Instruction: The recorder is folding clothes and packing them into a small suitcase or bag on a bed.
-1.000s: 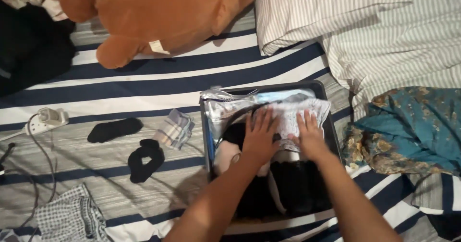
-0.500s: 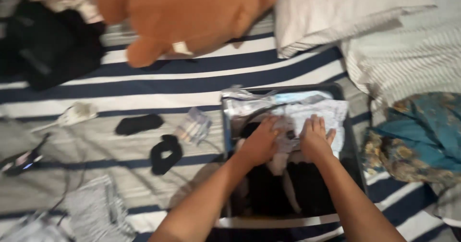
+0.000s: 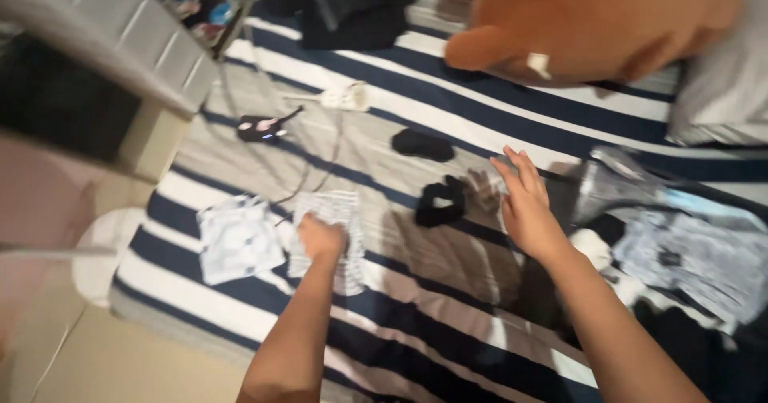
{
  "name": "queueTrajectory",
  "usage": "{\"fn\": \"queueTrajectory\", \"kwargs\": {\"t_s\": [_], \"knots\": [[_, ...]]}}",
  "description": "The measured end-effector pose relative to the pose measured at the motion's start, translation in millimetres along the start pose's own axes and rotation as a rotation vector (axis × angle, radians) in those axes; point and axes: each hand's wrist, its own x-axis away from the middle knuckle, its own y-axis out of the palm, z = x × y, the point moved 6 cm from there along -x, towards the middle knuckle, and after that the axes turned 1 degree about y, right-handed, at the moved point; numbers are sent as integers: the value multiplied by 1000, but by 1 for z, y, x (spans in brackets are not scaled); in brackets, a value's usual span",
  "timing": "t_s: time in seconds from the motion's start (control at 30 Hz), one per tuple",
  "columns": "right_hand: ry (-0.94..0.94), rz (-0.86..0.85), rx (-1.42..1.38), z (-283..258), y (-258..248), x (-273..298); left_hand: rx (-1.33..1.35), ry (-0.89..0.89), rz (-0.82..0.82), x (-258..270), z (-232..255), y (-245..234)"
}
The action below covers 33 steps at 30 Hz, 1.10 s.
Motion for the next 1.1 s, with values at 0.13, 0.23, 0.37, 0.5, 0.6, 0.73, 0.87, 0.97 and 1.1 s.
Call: {"fn": "queueTrajectory", "kwargs": {"t_s": [0.13,0.23,0.37,0.5,0.6,0.73,0.87,0.97,1.1], "knots": [[25,-136,-28,-40,53,-12,-136,-458,-186,7,-87,-37],[22,-212,-34,-64,85,-13,-190,-485,-300,16,-97,-50],[-3,-309,-46,-92,104,-15,-236,-522,-408,17,-88,-52],[-9,-299,-5,-106,90,-23,-70,-602,-434,5,-89,-28],[-5,-260,-37,-105,69,-20,786,-148,-344,-24,-34,-20],[102,-226,-151,-88,44,-17,1060,-160,-736,-41,89,-58],[126,-143,-250,-84,7,-16,1140,-130,-1178,-13,214,-104],[325,-67,-559,-57,-23,-7,1173,3,-1390,14,294,-111],[733,-103,-899,-5,-55,27,1330,101,-1586,41,356,-65]]}}
